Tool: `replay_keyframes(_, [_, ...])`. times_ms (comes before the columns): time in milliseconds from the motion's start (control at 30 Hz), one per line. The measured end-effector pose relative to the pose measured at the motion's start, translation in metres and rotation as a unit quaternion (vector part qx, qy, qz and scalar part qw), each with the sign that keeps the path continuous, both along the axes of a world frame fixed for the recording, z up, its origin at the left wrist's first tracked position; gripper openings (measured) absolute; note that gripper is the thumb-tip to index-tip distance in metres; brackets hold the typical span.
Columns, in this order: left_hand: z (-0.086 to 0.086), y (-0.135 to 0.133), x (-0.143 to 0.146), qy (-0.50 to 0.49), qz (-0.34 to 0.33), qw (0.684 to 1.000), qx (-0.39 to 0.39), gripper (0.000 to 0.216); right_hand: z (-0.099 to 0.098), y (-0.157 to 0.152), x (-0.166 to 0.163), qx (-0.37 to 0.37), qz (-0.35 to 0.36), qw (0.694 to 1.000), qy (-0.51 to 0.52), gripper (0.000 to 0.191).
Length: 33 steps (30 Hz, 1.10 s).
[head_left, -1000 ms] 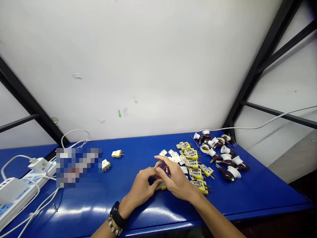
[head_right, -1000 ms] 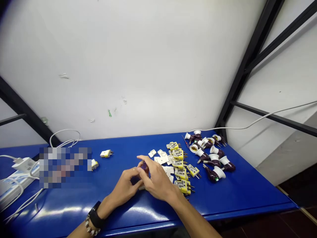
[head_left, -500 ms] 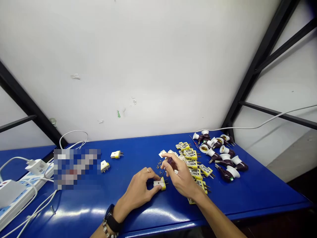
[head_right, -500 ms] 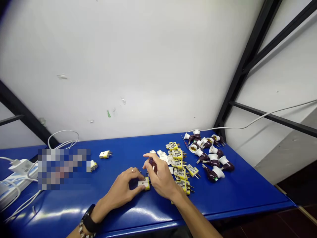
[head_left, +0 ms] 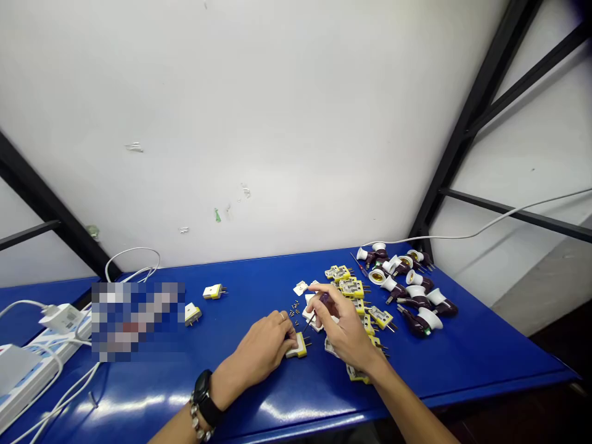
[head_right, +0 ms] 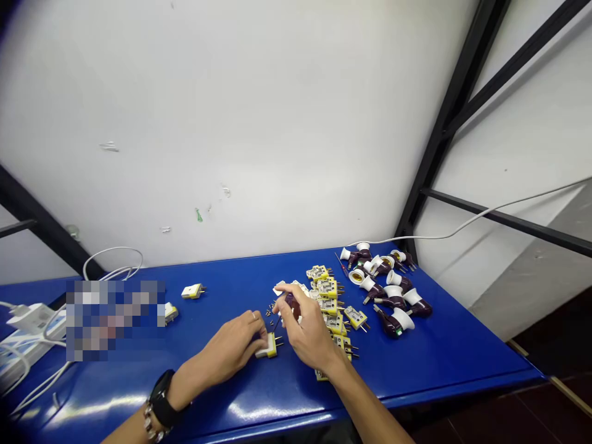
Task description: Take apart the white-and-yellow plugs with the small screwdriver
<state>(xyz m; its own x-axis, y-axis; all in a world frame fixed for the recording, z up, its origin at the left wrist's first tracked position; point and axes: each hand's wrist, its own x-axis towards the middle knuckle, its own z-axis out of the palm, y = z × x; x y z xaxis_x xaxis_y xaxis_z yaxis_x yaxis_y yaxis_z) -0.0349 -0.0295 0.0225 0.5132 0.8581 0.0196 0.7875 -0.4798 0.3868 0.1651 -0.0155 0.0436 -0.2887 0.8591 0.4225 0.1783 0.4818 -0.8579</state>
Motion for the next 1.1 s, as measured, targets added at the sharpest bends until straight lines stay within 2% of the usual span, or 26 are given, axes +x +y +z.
replay_keyframes(233, [-0.006, 0.002, -0.003, -0.006, -0.039, 0.999, 0.000, 0.014, 0.002, -0.001, 0.009, -0.019, -0.011, 0.999, 0.043, 0.027])
replay_keyframes(367, [-0.005, 0.006, -0.009, -0.059, -0.046, 0.997, -0.014, 0.015, 0.003, -0.001, 0.015, -0.013, -0.031, 0.998, 0.053, 0.027])
replay_keyframes(700, [-0.005, 0.004, -0.010, -0.052, -0.013, 0.998, -0.036, 0.014, -0.002, -0.002, 0.024, -0.029, -0.040, 0.996, 0.073, 0.025])
replay_keyframes(833, [-0.001, 0.005, -0.012, -0.086, -0.013, 0.995, -0.042, 0.012, -0.005, -0.002, 0.025, -0.031, -0.029, 0.997, 0.070, 0.026])
replay_keyframes(967, [0.000, 0.017, -0.014, -0.142, 0.004, 0.989, -0.028, 0.012, -0.005, -0.003, 0.026, -0.035, -0.028, 0.995, 0.086, 0.024])
replay_keyframes(1100, [-0.007, 0.038, -0.010, -0.182, 0.031, 0.983, -0.016, 0.008, -0.005, -0.004, 0.025, -0.036, -0.029, 0.995, 0.089, 0.025])
